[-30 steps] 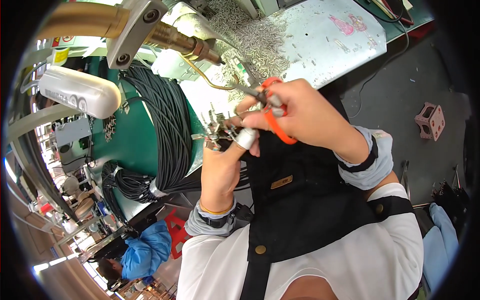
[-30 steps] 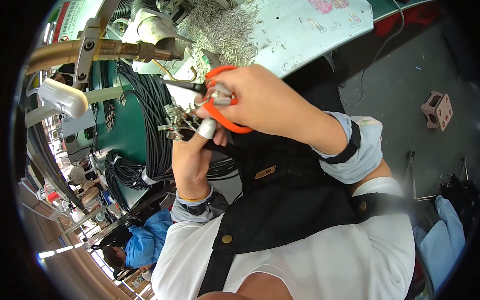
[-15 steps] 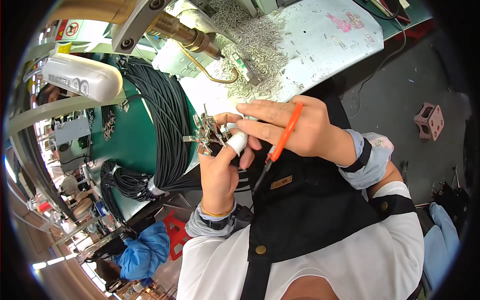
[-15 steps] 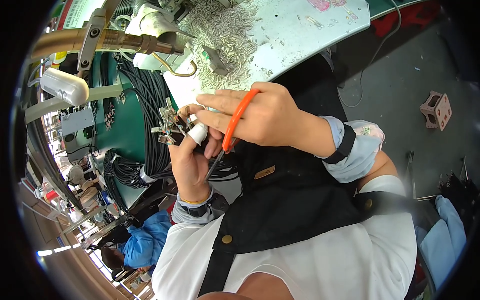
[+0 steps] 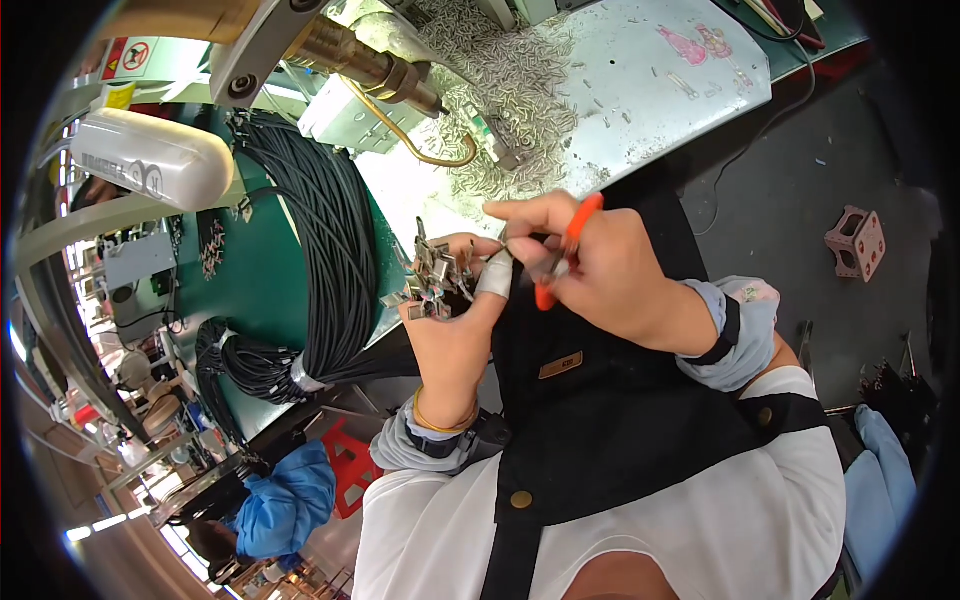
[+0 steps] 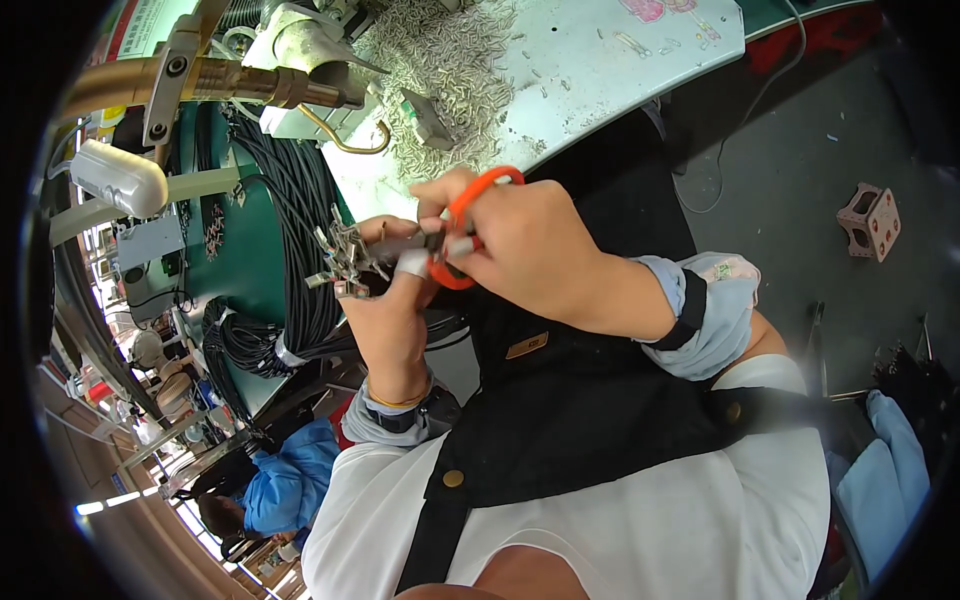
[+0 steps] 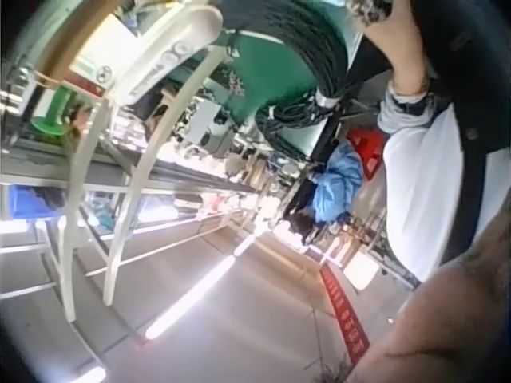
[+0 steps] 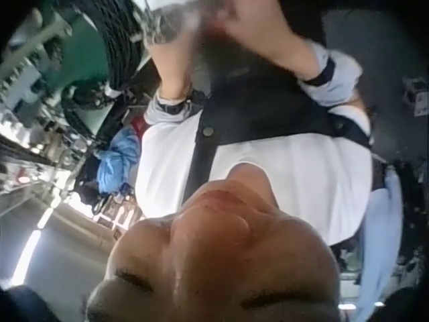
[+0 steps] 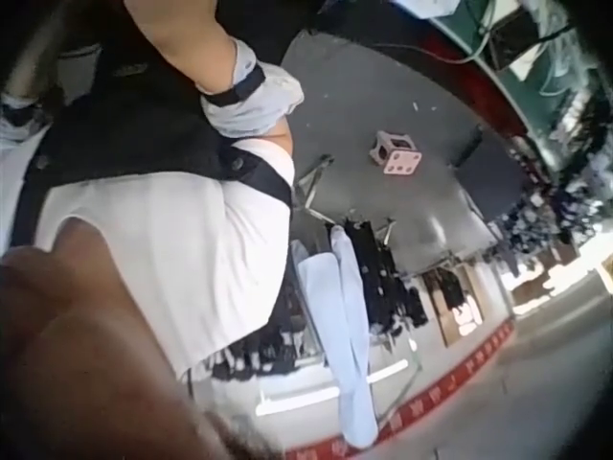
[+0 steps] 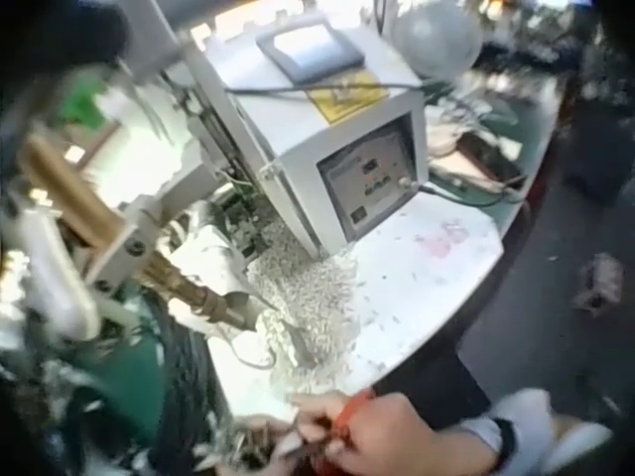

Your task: Trimming the ends of bundled electrical cables with scissors and then processing them using a benchtop crimping or stripping machine.

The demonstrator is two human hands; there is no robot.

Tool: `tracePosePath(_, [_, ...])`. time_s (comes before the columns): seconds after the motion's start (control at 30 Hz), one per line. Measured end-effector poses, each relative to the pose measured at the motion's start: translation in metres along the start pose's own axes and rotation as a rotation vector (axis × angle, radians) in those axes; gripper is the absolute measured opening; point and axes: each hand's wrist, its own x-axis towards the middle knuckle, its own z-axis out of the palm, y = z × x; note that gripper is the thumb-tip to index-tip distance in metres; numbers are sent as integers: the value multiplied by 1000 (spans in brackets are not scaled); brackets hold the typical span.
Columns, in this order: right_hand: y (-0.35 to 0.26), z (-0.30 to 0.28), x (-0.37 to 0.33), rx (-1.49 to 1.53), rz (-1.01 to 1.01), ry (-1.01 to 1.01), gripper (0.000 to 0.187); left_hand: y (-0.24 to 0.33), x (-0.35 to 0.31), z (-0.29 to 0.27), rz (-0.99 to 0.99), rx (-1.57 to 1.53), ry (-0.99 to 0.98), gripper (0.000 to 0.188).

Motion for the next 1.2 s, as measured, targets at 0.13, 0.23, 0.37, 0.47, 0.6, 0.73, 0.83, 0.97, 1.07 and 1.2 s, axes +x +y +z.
tracePosePath(0.13, [8,7,-2,491,327,-43,7,2,0,-3,-151,-179,-14,17])
tracePosePath(0.23, [2,2,2,719,462,-48,12,1,1,-4,-93,-252,-13,16])
tracePosePath(0.37, [-3,-26,5,180,326,-333,25,3,2,-8,-120,-318,11,16])
tracePosePath(0.47, [-3,-18,-2,43,304,-321,32,0,2,-4,-55,-247,26,14])
tracePosePath(0.6, [-9,-15,0,-21,304,-337,34,1,2,-1,10,-170,49,13])
tracePosePath(0.73, [3,-10,-6,26,332,-384,31,0,10,-3,-63,-211,41,13])
tracePosePath(0.83, [11,-14,-6,98,372,-365,28,0,26,-6,-149,-315,-12,12])
tracePosePath(0.97, [16,-19,3,255,459,-212,25,3,53,-2,-238,-472,-116,9])
tracePosePath(1.07, [21,-15,21,377,516,-59,24,6,67,2,-252,-488,-129,8])
tracePosePath(1.2, [27,-10,55,332,400,44,22,6,79,2,-294,-433,-161,9])
